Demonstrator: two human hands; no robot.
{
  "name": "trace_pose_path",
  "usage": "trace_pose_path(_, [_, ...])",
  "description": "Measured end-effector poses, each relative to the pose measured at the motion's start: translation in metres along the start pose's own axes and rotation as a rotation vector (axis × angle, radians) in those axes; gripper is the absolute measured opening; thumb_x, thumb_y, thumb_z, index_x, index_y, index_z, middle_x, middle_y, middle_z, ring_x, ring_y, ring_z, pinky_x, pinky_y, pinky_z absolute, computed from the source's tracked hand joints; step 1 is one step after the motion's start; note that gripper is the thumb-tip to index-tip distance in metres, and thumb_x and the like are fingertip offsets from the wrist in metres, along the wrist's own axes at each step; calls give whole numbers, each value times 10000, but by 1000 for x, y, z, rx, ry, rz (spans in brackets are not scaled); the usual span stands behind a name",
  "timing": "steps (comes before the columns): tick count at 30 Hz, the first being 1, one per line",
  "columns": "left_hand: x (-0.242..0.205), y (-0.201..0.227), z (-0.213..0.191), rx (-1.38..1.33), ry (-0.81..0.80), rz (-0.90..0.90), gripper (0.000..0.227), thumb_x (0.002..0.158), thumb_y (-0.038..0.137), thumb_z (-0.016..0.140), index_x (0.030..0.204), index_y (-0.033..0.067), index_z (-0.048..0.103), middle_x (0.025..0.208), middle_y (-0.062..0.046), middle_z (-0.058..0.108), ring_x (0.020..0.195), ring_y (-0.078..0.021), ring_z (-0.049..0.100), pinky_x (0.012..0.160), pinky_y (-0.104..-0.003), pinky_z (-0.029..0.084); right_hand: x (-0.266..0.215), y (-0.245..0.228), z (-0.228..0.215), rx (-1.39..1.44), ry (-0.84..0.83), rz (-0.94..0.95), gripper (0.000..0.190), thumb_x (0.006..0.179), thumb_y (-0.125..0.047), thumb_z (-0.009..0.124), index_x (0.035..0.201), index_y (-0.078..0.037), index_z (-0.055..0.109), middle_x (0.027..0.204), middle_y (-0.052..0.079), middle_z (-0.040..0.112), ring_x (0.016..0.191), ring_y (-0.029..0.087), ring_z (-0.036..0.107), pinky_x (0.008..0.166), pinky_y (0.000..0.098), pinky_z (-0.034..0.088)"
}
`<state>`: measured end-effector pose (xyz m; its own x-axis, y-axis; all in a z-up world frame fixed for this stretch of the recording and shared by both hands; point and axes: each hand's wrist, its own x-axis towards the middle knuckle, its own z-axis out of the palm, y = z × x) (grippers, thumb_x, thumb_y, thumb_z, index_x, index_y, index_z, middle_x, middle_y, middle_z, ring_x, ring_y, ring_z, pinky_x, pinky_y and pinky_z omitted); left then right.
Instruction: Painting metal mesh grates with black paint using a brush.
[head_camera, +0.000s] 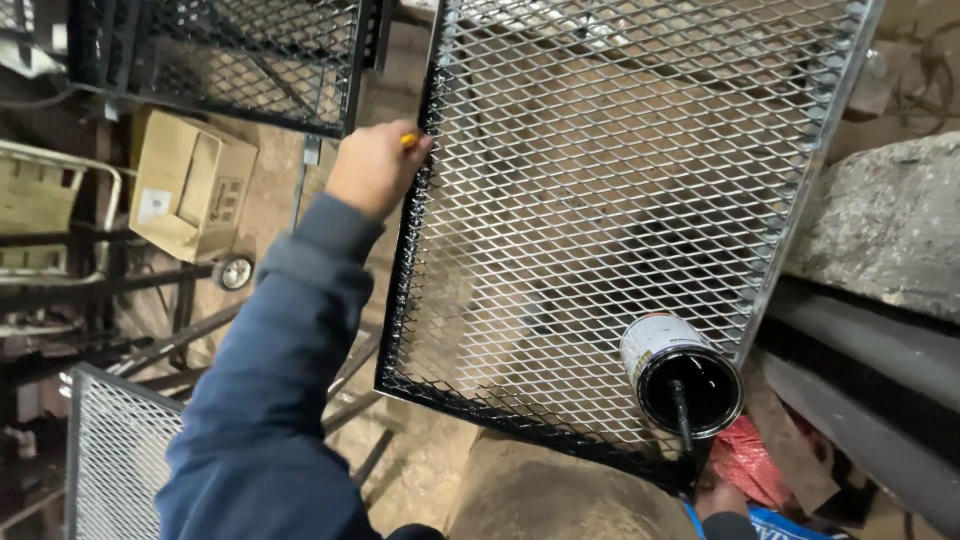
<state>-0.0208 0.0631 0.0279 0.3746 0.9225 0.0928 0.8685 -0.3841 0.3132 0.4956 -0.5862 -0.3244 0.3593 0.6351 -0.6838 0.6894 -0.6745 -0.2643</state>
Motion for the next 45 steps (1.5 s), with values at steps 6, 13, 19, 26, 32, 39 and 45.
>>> trace_pose_path(6, [-13,15,-28,6,-110,27,226,958,235,729,869,44,645,823,-208,693,766,-432,666,677,-516,527,-2,-14,7,114,60,-229,420,813,-90,571,1217,-123,682,971,205,734,912,401,708,802,476,566])
trace_pose_path(13, [16,18,-14,126,17,120,187,979,206,729,974,43,639,853,-182,714,749,-409,684,648,-495,542,0,49,57,22,69,-250,414,791,-161,631,1201,-134,686,1047,225,726,940,434,700,800,487,569])
trace_pose_path(19, [26,16,-9,277,-156,232,173,999,199,716,994,58,616,823,-155,717,715,-373,700,628,-479,551,-14,27,45,36,-124,-3,492,777,-319,697,1241,-161,650,1031,183,765,948,402,735,825,482,578])
trace_pose_path(26, [42,41,-19,208,-115,121,363,1049,373,709,948,33,635,701,-194,687,606,-382,682,561,-463,559,-16,34,65,65,-91,-1,436,784,-289,748,1179,-134,648,1026,189,767,961,410,729,819,453,584])
trace_pose_path(32, [38,10,21,360,-158,161,296,1029,302,674,904,34,684,738,-189,705,636,-390,692,566,-493,551,-15,25,60,40,-137,20,434,792,-315,763,1163,-108,674,1006,182,779,940,394,745,821,444,594])
trace_pose_path(39, [60,12,23,387,-300,114,278,1067,296,629,972,37,661,802,-185,705,675,-367,706,608,-477,570,-26,29,72,82,-83,-16,428,792,-266,709,1196,-128,687,1070,153,763,976,393,723,816,443,581])
trace_pose_path(45, [62,31,1,361,-241,334,148,996,76,586,1123,25,644,985,-183,660,796,-354,705,656,-451,572,-21,54,95,40,-137,30,357,805,-250,694,1133,-112,686,1016,152,773,937,376,729,814,432,582])
